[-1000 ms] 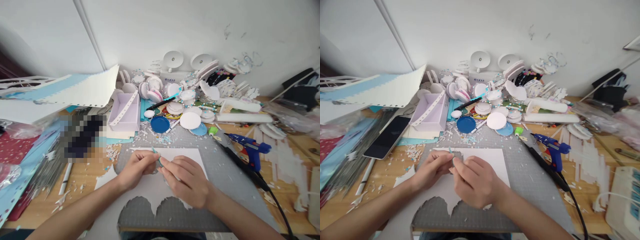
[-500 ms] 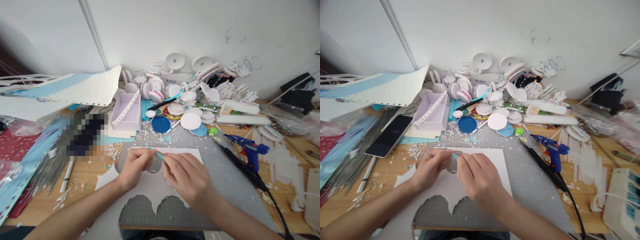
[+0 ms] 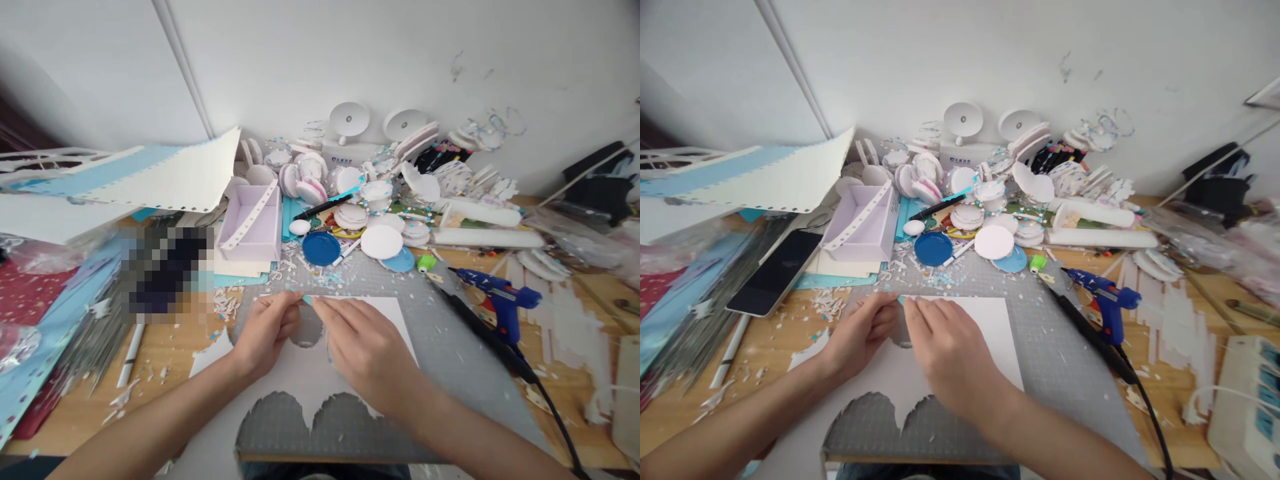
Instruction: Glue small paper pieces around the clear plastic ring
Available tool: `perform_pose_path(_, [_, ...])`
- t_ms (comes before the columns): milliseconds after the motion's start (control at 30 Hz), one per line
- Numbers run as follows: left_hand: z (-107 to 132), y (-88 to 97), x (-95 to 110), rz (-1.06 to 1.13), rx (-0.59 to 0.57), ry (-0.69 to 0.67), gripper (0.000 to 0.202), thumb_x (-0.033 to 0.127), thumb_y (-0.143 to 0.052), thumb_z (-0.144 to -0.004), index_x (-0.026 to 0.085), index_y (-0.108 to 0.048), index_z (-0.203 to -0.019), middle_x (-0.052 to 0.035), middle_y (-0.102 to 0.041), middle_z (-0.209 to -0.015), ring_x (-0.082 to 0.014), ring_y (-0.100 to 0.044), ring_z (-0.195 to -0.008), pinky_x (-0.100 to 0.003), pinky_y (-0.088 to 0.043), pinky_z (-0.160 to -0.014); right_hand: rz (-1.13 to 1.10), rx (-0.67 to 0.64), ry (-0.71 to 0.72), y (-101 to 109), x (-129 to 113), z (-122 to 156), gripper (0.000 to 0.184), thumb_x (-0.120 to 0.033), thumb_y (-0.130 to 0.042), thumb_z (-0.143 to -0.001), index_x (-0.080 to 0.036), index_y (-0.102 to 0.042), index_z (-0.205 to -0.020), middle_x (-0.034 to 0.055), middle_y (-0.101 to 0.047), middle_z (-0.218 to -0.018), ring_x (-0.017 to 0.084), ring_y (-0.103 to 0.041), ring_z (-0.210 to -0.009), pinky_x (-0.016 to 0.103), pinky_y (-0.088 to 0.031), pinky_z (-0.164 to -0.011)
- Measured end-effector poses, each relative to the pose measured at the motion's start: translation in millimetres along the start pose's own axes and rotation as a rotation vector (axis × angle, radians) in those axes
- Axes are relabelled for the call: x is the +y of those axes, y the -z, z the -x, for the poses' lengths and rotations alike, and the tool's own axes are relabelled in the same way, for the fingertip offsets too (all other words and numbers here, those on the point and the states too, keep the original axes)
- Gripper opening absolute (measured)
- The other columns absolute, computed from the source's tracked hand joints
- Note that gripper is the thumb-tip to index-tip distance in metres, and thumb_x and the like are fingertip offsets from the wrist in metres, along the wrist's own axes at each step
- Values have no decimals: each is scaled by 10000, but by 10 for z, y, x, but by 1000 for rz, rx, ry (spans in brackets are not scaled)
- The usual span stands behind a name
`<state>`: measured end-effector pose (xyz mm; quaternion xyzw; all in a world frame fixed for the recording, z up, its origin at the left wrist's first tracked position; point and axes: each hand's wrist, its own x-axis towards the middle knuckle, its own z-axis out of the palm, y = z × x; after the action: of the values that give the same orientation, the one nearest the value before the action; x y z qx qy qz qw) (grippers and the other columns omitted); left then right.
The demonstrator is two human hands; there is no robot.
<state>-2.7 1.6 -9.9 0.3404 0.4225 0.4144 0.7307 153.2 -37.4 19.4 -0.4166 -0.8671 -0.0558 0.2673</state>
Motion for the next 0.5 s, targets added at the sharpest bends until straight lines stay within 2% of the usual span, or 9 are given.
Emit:
perform_pose_path(100, [-29,24,23,-2,10,-23,350,321,-547,-799,172,-386,-526,104,-132,-485,-55,-78,-433,-231,-98,-418,-167,-4,-85,136,104,74,363,-50,-453,-821,-104,-565,-1162,95,-656,-1092,180,-587,-1029,312,-474,-920])
perform_pose_path(167, [-39,35,27,-26,17,-39,281,324,-537,-804,138,-516,-594,105,-141,-479,-54,-81,-433,-221,-96,-420,-146,74,-185,278,211,196,310,-72,-477,-806,-154,-590,-1084,66,-672,-1024,163,-606,-980,295,-474,-899])
perform_pose_path(233, [-35,35,25,-60,17,-54,269,325,-532,-803,124,-574,-629,99,-174,-468,-55,-109,-433,-214,-104,-422,-4,131,-389,446,360,400,193,-151,-485,-800,-190,-612,-940,47,-685,-890,170,-638,-852,309,-497,-819])
perform_pose_path(267, [-29,31,23,-79,14,-60,273,324,-532,-798,126,-573,-613,92,-202,-462,-57,-134,-434,-212,-113,-424,71,104,-536,534,452,535,158,-214,-480,-791,-202,-611,-877,43,-684,-836,184,-647,-787,329,-507,-767])
perform_pose_path(333, [-15,22,21,-119,0,-67,282,319,-532,-785,136,-547,-571,72,-274,-461,-64,-200,-441,-213,-136,-428,122,-54,-875,699,668,859,224,-354,-484,-731,-221,-621,-850,39,-687,-759,218,-652,-672,363,-510,-639])
perform_pose_path(400, [-8,16,18,-158,-17,-75,293,317,-528,-778,145,-513,-541,55,-330,-475,-72,-251,-456,-218,-163,-438,31,-217,-1101,831,911,1214,287,-461,-510,-653,-233,-633,-777,49,-691,-713,246,-659,-632,384,-505,-599])
perform_pose_path(433, [-11,15,16,-176,-25,-79,298,319,-522,-780,149,-501,-536,52,-344,-479,-76,-265,-462,-221,-174,-445,18,-224,-1171,875,1035,1381,301,-497,-522,-641,-231,-628,-734,67,-691,-698,254,-663,-637,388,-504,-602])
perform_pose_path(500, [-26,18,8,-208,-43,-83,311,330,-507,-786,157,-475,-530,51,-348,-477,-82,-273,-466,-230,-186,-456,186,-90,-1235,911,1272,1654,285,-515,-629,-592,-235,-596,-637,96,-660,-595,264,-636,-540,388,-464,-516])
